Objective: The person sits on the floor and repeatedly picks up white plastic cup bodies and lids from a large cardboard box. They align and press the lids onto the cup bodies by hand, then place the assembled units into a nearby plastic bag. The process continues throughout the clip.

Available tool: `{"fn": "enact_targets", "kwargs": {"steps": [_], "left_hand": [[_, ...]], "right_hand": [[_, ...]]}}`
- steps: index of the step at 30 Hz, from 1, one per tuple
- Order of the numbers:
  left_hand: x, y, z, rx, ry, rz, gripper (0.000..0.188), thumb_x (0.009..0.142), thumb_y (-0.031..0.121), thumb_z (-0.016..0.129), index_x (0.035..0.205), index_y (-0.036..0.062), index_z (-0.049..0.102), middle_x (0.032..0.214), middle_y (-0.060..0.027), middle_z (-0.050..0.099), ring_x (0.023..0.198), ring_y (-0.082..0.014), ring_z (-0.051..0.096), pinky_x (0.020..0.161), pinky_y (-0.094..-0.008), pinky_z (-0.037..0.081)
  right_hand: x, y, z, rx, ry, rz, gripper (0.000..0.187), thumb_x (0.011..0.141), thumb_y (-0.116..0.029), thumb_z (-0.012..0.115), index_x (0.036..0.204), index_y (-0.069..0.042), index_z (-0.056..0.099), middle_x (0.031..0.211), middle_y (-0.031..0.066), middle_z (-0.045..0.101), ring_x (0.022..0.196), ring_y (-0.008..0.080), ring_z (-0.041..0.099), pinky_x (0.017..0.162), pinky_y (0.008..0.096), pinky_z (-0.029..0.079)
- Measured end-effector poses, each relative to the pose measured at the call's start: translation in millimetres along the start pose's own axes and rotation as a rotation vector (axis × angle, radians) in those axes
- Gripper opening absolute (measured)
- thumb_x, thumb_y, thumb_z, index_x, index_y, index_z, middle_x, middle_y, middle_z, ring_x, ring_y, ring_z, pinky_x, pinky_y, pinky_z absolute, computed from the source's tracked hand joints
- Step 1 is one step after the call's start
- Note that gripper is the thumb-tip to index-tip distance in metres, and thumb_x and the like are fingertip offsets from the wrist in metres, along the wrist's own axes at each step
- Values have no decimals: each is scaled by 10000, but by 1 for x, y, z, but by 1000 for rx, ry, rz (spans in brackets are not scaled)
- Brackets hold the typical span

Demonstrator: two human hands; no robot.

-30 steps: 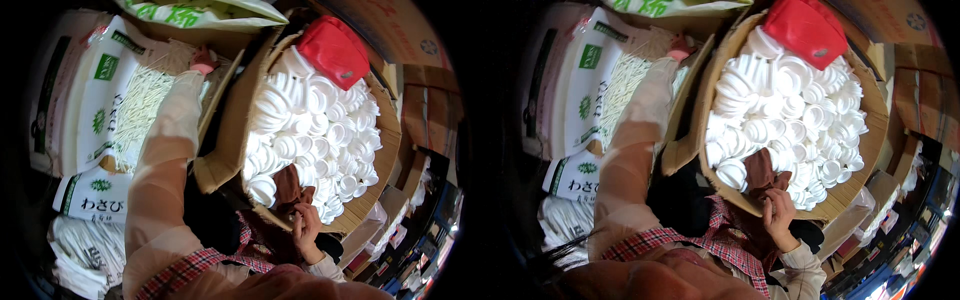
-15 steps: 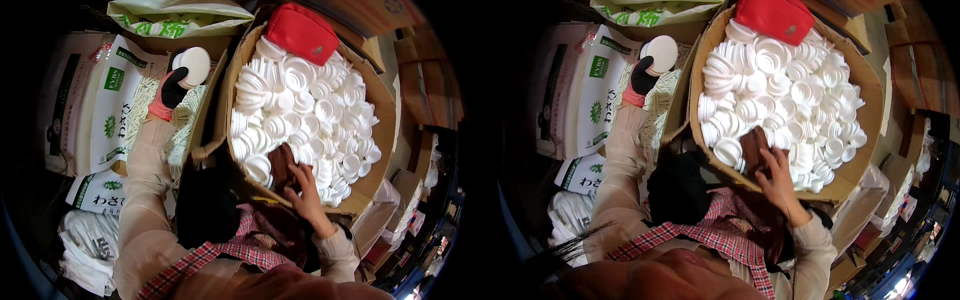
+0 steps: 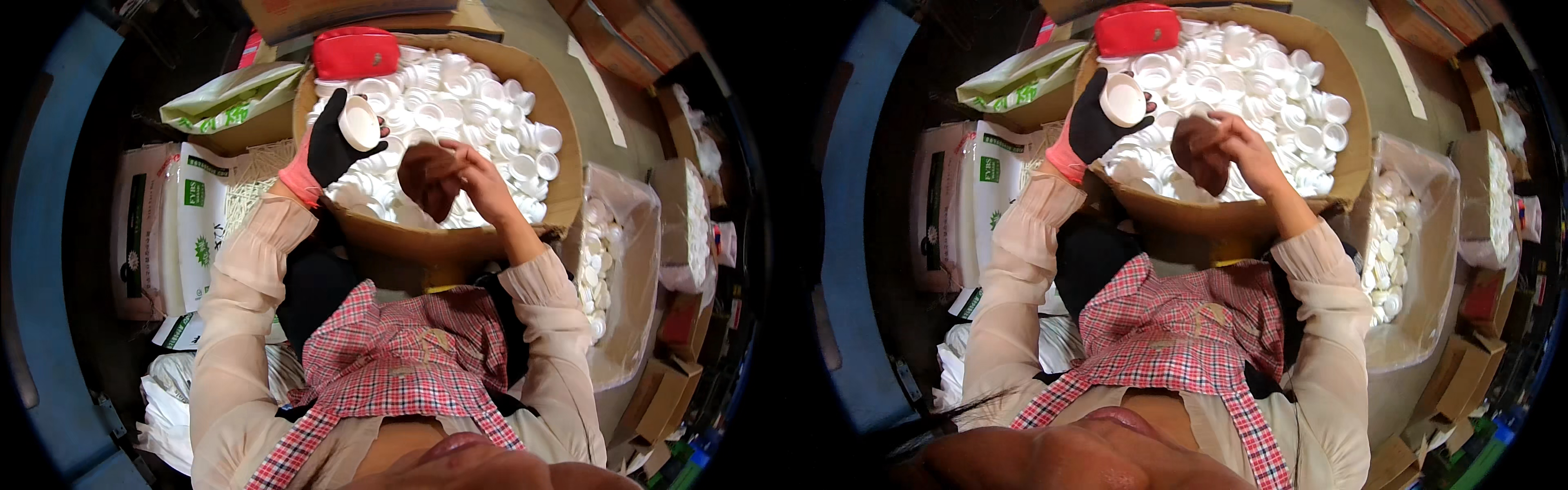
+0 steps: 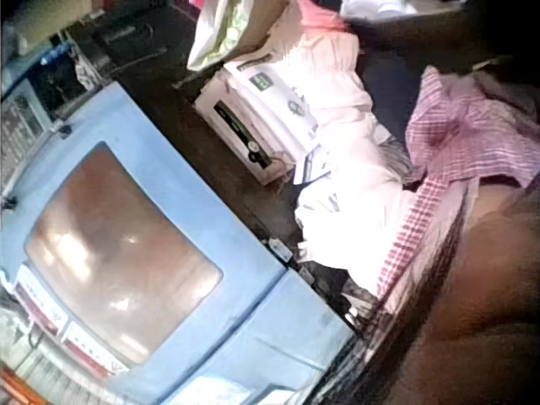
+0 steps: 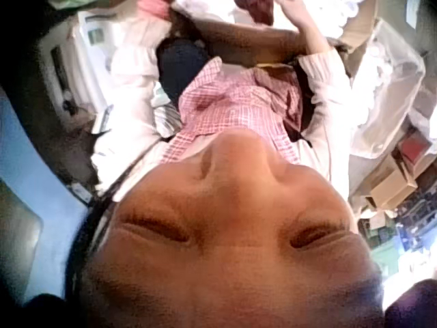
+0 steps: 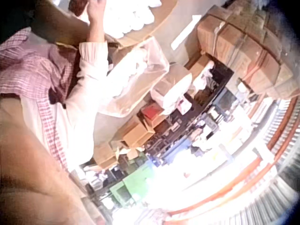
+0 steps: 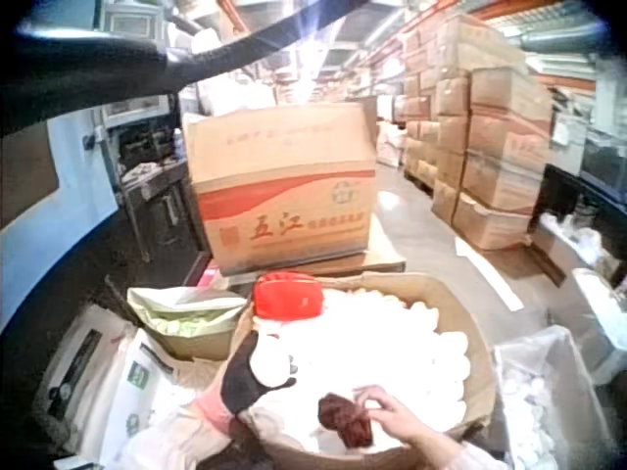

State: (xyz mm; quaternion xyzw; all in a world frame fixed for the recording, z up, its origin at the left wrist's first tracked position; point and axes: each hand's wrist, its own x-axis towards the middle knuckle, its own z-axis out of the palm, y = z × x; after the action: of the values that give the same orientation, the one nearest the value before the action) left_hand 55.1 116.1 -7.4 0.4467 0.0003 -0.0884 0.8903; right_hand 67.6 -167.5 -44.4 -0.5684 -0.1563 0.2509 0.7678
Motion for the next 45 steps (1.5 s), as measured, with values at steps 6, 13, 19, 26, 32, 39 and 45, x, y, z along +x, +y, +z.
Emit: {"fn": "enact_targets", "kwargs": {"steps": [6, 13, 19, 26, 32, 39, 45], "left_hand": [[17, -88, 45, -88, -164, -19, 355, 985, 391, 446, 1017, 64, 582, 970, -73, 630, 902, -192, 609, 828, -348, 501], [-8, -53, 86, 1003, -360, 290, 438, 993, 366, 395, 1209, -1, 503, 1162, -141, 592, 1087, -264, 575, 956, -400, 454], [4, -105, 62, 951, -200, 380, 399, 844, 177, 679, 1164, 20, 502, 1082, -106, 624, 994, -196, 594, 838, -343, 486], [-12, -112, 105, 537, 80, 567, 253, 991, 153, 406, 1199, 15, 451, 1056, -80, 540, 961, -150, 535, 851, -281, 445], [-10, -109, 76, 486, 158, 620, 294, 991, 167, 406, 1216, -8, 477, 1109, -103, 562, 1029, -183, 528, 923, -303, 404], [6, -61, 0, 1322, 380, 212, 429, 906, 319, 541, 1202, 8, 526, 1129, -222, 578, 1057, -359, 552, 915, -406, 429], [-12, -40, 5, 2040, 213, -255, 560, 837, 458, 571, 1250, 82, 535, 1186, -178, 573, 1130, -361, 521, 942, -439, 431]], "right_hand": [[-12, -13, 38, -409, 287, -415, 239, 907, -63, 577, 1136, -62, 512, 1040, 27, 593, 985, 109, 547, 850, 278, 444], [-32, -32, 21, -1215, -105, -797, 222, 704, 30, 650, 906, -60, 637, 910, 74, 550, 878, 249, 561, 741, 333, 467], [-30, -39, 24, -1221, 169, -936, 343, 674, -35, 635, 1013, -91, 632, 867, 80, 520, 828, 269, 550, 713, 345, 482], [-11, -13, 41, -966, 598, -610, 236, 741, -49, 707, 941, 6, 593, 813, 130, 603, 717, 258, 596, 655, 359, 489], [-14, 0, 28, -116, 67, 409, 191, 798, -103, 733, 919, 33, 677, 797, 14, 642, 704, 95, 558, 639, 227, 445], [1, 30, -40, -446, 177, 225, 188, 746, -39, 646, 931, -1, 643, 937, 80, 653, 842, 173, 607, 756, 299, 491], [26, 40, -45, -1177, -481, 339, 179, 680, -72, 641, 856, -36, 644, 842, 152, 662, 769, 335, 603, 719, 373, 484]]}}
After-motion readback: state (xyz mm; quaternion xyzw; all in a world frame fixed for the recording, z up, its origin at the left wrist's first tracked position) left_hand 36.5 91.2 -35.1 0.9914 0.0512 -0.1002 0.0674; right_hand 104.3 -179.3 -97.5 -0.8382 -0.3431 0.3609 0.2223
